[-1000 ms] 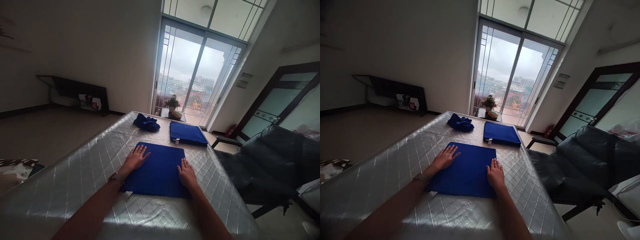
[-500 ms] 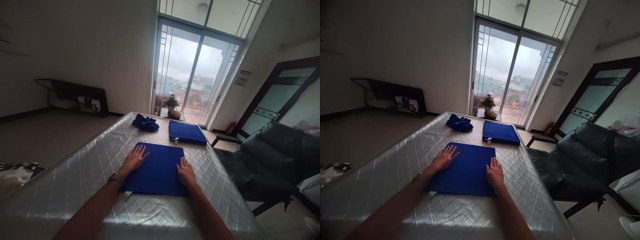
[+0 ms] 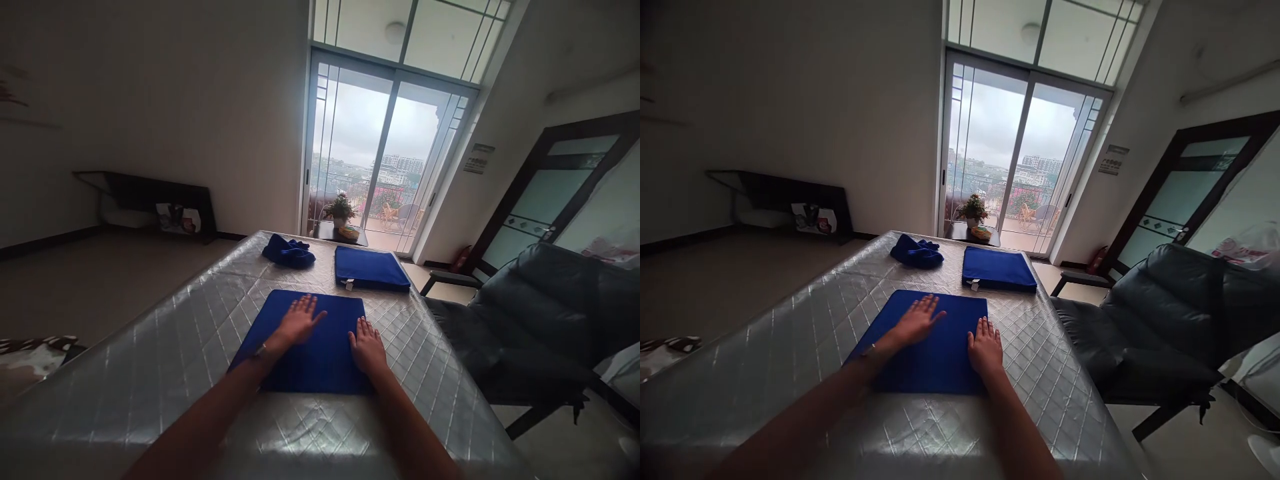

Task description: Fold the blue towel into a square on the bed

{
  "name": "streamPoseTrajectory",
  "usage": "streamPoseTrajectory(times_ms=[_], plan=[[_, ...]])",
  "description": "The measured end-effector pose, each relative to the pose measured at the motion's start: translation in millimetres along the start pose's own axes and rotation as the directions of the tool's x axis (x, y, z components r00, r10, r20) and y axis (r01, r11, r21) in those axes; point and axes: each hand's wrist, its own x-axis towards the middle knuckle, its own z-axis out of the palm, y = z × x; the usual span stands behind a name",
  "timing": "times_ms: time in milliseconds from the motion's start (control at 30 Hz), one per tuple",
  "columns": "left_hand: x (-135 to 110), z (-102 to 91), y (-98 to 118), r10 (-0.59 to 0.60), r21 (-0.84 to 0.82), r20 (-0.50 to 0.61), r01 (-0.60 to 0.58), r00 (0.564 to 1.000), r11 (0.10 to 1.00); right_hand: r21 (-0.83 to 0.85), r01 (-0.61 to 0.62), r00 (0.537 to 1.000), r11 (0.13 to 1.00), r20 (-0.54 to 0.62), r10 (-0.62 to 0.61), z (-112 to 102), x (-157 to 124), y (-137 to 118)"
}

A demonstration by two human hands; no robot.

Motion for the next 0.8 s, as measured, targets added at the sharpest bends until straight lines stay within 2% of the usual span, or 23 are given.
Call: streamPoseTrajectory(times_ms=[67,133,200,267,367,467,633,800], plan=[[-0.6,13.3,39.6,0.147,-0.024,-0.004,-0.147,0.989,0.989,-0.008,0.013,1.0,1.0,-0.001,-0.013,-0.6,-1.6,0.8],[-3.1,27.4,72.3,0.327,-0.076,-0.05,-0.33,0.944,0.941,-0.034,0.036,0.999,0.999,0.009,-0.036,-0.9,-3.5,2.4],[-6.2,38.0,91.1,0.425,-0.119,-0.073,-0.431,0.902,0.894,-0.064,0.054,0.998,0.996,0.02,-0.053,-0.6,-4.9,3.9],[-8.8,42.9,94.1,0.448,-0.144,-0.064,-0.453,0.892,0.88,-0.078,0.063,0.998,0.995,0.024,-0.061,-0.1,-5.2,4.4],[-11.6,41.2,77.5,0.416,-0.136,-0.041,-0.417,0.908,0.898,-0.053,0.052,0.999,0.997,0.018,-0.051,0.3,-3.8,2.8],[-15.0,32.9,49.2,0.321,-0.105,-0.009,-0.32,0.947,0.941,-0.004,0.015,1.0,1.0,0.002,-0.015,0.1,-2.4,0.7],[-27.4,15.1,-13.2,0.114,-0.018,0.005,-0.114,0.993,0.993,0.026,0.002,1.0,1.0,-0.005,-0.002,1.0,-1.1,0.7],[-44.8,5.5,-74.5,-0.06,0.087,-0.026,0.062,0.998,0.994,0.019,0.0,1.0,1.0,0.007,0.0,2.5,0.6,1.6]])
